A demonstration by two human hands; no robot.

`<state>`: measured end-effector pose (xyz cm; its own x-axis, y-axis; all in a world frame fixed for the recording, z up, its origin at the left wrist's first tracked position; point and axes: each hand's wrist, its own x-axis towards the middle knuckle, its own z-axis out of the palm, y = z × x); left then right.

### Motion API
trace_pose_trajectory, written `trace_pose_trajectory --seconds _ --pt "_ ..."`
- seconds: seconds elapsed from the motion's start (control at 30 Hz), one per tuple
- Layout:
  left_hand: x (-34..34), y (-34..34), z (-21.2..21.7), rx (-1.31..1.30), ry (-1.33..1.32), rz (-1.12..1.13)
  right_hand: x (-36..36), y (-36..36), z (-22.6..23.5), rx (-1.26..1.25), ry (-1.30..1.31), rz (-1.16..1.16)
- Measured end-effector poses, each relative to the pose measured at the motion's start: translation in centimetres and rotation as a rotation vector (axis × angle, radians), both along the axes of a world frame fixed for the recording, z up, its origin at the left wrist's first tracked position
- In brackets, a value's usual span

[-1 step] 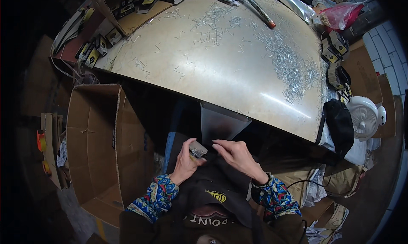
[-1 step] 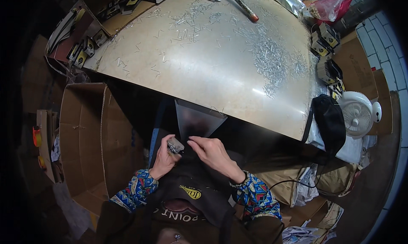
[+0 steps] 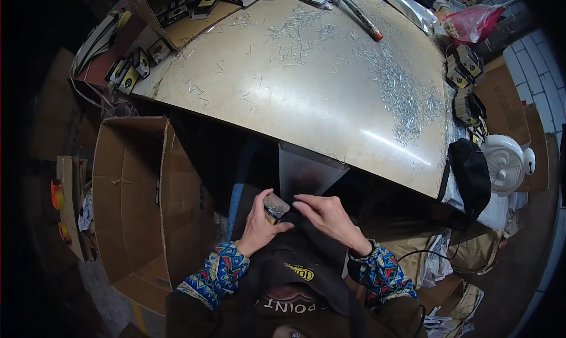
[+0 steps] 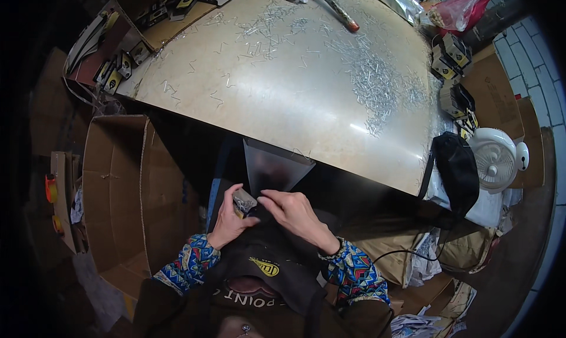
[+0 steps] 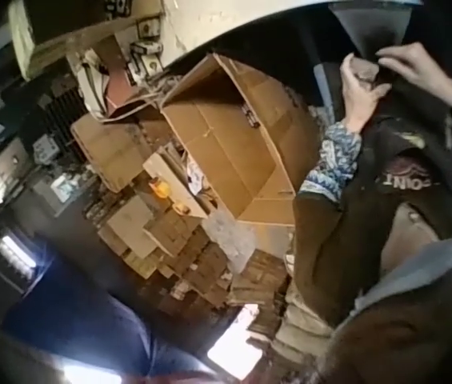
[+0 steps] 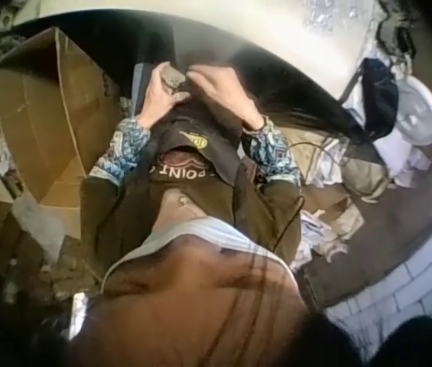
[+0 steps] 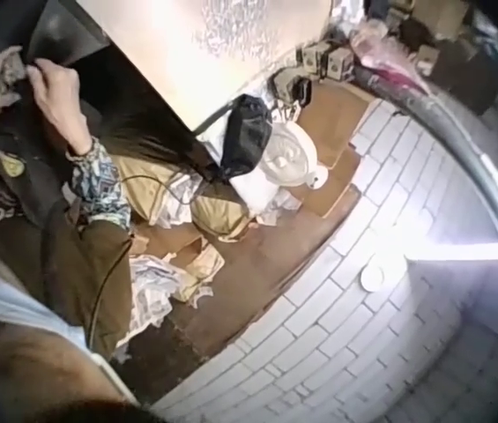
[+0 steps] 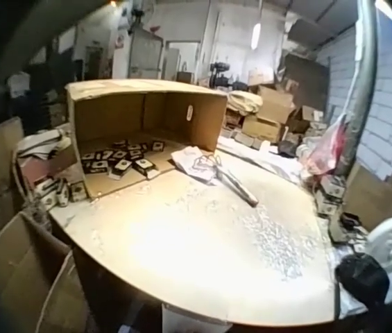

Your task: Packaging small industrial components into individual boxes and placing them into larger shipping cartons.

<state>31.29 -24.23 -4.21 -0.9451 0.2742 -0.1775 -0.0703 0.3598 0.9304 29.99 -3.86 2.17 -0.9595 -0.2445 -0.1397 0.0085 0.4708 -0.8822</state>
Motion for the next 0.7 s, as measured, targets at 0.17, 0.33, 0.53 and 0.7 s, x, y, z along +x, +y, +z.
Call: trace_pose_trajectory --seconds 0.17,0.33,0.53,0.7 --pt "-1.5 1.5 1.1 -0.138 0.429 -0.123 -0.4 -0.2 0.3 0.084 0.050 0.077" --pt "-2.4 2.2 2.7 0.099 0.212 0.007 -0.9 0.6 1.3 -0.385 -0.171 -0.165" --pt "-3.2 2.4 2.8 0.204 0.105 0.085 -1.6 0.1 2.1 -0.280 -0.070 -0.145" --pt "-3.7 3.2 3.9 0.027 0.379 -0.010 -2.4 0.8 0.0 0.155 0.353 -0.217"
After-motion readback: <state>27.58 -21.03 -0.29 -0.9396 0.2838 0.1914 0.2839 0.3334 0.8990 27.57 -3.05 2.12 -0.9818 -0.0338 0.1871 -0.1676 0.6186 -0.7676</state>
